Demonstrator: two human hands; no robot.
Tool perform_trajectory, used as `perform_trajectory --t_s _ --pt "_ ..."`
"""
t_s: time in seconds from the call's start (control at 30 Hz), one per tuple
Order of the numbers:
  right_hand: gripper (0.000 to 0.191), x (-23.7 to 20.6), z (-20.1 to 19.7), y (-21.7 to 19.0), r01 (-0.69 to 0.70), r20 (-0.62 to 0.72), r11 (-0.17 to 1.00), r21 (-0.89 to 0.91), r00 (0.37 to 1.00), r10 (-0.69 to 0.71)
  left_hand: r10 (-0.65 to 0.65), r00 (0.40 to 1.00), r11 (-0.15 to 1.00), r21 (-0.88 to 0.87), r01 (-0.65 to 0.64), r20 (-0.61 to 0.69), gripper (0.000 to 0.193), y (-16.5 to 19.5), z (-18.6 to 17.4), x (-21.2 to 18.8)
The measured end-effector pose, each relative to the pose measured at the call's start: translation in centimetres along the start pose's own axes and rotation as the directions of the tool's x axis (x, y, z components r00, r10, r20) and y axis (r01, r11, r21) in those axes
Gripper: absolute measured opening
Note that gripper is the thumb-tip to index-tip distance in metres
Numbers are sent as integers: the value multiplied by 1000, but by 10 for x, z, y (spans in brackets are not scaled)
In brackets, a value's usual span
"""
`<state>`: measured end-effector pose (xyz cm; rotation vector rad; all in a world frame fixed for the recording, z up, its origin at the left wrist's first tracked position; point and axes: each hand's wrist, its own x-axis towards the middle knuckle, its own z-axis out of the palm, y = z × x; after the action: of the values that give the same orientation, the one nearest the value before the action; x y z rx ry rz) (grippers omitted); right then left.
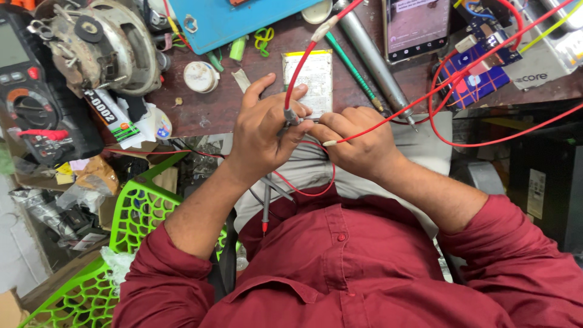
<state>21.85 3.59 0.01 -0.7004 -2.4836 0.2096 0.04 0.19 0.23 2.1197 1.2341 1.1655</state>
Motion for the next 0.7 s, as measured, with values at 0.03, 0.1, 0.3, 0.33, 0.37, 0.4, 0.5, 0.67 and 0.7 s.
perform_trajectory --t_s 0.03,0.1,0.3,0.33,0.37,0.4,0.5,0.67,0.7 --pt "14 0 -1 1 3 2 1000 -2 1000 -3 3 1000 1000 -2 -3 -3 28 0 0 0" --pt "16 -1 -1 0 10 6 1000 -2 1000 -10 4 1000 1000 -6 -4 -8 28 0 0 0" --pt "15 0 -2 -1 13 10 1000 -12 1000 -13 4 1000 1000 4 -4 -3 26 0 -1 -1" --pt "16 0 -1 -1 13 12 1000 -17 1000 -13 4 1000 1000 3 -4 -4 26 0 -1 -1" --pt "16 0 -1 -1 12 15 1000 -22 1000 -12 6 1000 1000 3 -6 -6 26 0 -1 -1" --pt "16 0 -2 -1 13 16 1000 -27 1000 -12 8 1000 1000 2 -8 -9 26 0 0 0" --pt "16 0 -1 0 15 2 1000 -9 1000 -15 -1 1000 1000 1 1 -3 26 0 0 -1" --pt "15 0 -1 0 6 7 1000 -10 1000 -6 12 1000 1000 4 -12 -12 27 0 1 0" --pt "14 0 -1 -1 5 3 1000 -3 1000 -5 10 1000 1000 4 -10 -11 27 0 0 -1"
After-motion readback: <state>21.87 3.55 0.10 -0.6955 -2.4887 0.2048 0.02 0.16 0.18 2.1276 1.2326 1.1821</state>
